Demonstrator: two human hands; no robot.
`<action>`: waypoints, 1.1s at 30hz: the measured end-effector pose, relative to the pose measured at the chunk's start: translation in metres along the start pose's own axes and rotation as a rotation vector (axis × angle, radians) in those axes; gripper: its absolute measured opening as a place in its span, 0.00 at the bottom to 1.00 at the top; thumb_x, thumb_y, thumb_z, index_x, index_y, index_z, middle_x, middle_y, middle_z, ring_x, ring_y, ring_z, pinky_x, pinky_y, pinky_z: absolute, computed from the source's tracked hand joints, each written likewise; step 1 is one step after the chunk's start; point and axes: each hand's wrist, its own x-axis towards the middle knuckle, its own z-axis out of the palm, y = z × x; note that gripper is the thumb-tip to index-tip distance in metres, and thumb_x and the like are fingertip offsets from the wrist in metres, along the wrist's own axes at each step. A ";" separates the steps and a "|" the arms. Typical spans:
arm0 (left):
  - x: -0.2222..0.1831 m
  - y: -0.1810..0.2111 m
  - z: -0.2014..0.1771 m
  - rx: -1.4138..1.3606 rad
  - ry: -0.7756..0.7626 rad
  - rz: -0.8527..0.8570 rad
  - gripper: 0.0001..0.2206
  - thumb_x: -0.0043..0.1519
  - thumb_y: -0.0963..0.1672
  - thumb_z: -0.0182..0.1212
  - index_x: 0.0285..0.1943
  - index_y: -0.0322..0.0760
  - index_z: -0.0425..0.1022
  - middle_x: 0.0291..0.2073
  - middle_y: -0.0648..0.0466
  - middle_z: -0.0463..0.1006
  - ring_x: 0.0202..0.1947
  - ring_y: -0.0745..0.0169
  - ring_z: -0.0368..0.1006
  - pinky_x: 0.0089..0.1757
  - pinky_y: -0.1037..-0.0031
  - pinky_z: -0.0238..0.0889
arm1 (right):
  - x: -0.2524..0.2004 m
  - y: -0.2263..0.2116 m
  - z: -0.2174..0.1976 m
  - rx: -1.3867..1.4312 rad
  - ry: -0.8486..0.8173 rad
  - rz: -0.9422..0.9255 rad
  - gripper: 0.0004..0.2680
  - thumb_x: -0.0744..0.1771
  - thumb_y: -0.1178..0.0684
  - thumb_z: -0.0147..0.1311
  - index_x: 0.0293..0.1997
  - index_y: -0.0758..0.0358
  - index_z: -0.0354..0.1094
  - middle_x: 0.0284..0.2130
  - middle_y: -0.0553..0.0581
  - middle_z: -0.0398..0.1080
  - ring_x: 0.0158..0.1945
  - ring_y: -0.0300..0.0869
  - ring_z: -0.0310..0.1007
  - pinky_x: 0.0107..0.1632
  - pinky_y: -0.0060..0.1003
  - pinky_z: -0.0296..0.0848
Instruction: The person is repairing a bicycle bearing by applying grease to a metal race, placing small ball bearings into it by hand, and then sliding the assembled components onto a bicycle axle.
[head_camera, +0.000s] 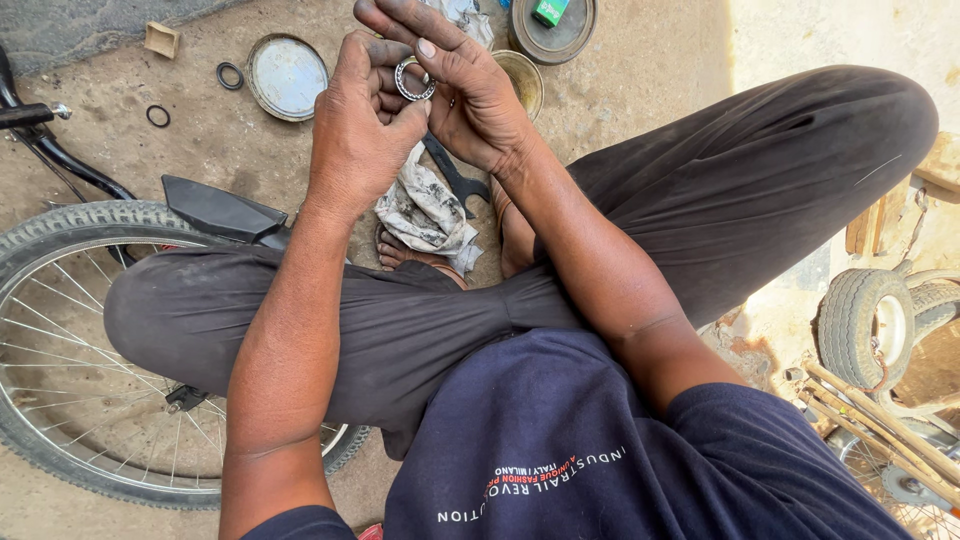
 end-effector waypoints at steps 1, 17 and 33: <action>0.000 0.000 0.000 -0.006 0.005 -0.002 0.18 0.66 0.37 0.65 0.61 0.33 0.62 0.46 0.49 0.83 0.45 0.66 0.83 0.45 0.75 0.80 | 0.001 0.000 0.001 -0.001 -0.008 -0.009 0.20 0.75 0.50 0.53 0.77 0.61 0.51 0.74 0.56 0.57 0.69 0.44 0.63 0.71 0.43 0.71; -0.002 0.004 0.004 0.148 -0.140 -0.053 0.20 0.60 0.40 0.71 0.58 0.35 0.68 0.41 0.52 0.82 0.41 0.64 0.82 0.43 0.70 0.76 | -0.002 0.006 -0.012 0.048 0.010 -0.062 0.23 0.76 0.33 0.37 0.75 0.59 0.57 0.71 0.57 0.61 0.76 0.43 0.59 0.76 0.46 0.68; 0.004 -0.004 0.007 0.159 -0.061 -0.013 0.19 0.62 0.39 0.72 0.58 0.37 0.68 0.41 0.53 0.83 0.42 0.66 0.83 0.42 0.74 0.79 | 0.004 0.010 -0.006 0.099 0.073 0.026 0.24 0.75 0.36 0.41 0.76 0.62 0.55 0.66 0.60 0.65 0.67 0.46 0.69 0.71 0.44 0.71</action>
